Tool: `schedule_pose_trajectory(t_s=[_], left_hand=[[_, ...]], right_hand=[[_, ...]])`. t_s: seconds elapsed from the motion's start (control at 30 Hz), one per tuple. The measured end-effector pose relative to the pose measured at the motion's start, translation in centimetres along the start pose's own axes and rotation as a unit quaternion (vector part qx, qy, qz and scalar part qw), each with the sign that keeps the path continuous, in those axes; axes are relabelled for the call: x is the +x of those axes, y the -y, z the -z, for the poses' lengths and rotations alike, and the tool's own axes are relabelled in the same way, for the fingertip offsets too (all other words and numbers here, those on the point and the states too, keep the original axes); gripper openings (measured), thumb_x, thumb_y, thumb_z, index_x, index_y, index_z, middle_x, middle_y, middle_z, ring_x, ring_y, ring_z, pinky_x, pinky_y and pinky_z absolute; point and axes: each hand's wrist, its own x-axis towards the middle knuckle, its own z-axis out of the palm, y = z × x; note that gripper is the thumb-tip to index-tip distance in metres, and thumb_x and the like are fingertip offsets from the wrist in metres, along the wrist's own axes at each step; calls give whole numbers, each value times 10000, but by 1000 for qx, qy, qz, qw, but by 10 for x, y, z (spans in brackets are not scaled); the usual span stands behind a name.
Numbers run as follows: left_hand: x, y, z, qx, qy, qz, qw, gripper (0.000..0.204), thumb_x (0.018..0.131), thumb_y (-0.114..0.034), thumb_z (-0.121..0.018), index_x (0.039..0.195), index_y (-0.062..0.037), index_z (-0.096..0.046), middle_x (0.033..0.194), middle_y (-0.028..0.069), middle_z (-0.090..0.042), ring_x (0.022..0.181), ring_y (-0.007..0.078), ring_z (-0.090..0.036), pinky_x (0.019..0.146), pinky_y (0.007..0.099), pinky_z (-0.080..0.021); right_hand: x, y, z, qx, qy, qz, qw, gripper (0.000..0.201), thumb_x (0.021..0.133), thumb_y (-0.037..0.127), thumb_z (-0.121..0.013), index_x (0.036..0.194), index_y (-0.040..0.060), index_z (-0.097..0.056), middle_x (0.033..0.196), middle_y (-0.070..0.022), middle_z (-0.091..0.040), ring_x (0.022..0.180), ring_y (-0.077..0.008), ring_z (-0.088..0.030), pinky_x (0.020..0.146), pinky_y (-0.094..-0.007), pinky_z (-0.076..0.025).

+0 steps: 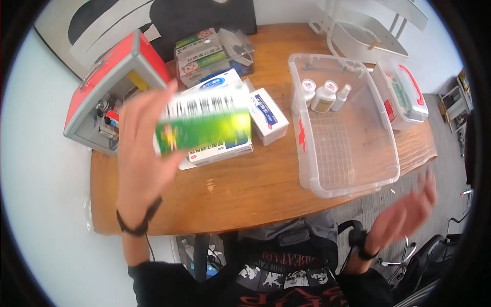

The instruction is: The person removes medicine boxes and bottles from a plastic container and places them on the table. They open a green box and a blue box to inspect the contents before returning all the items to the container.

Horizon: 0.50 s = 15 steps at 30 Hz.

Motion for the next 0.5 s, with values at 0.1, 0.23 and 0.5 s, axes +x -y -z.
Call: schedule_pose_trajectory(t_s=[0.1,0.23,0.5], left_hand=[[-50,-22,13,-75,62,-115,989,756,700,-42,-921,1407,-195,-699,1413,65,-696,1314,315,-648,1158,511,-546],[-81,-52,13,-147,82,-212,963,559,868,-140,-879,1353,-345,-693,1385,-17,-735,1328,271,-659,1182,473,-549],[-144,-56,-7,-106,13,-74,992,860,875,-169,-892,1611,-285,-462,1651,182,-493,1536,458,-453,1249,623,-398]], right_hand=[[-9,58,2,109,187,10,976,314,885,351,-766,1140,169,-786,1358,-123,-691,1296,-330,-623,1122,-552,-433],[-9,126,-38,150,413,-98,893,518,838,235,-857,1338,130,-772,1393,-152,-725,1334,-327,-652,1162,-523,-416],[-36,129,-57,293,369,-175,864,468,867,14,-880,1315,30,-746,1310,-184,-732,1069,-344,-755,849,-385,-624]])
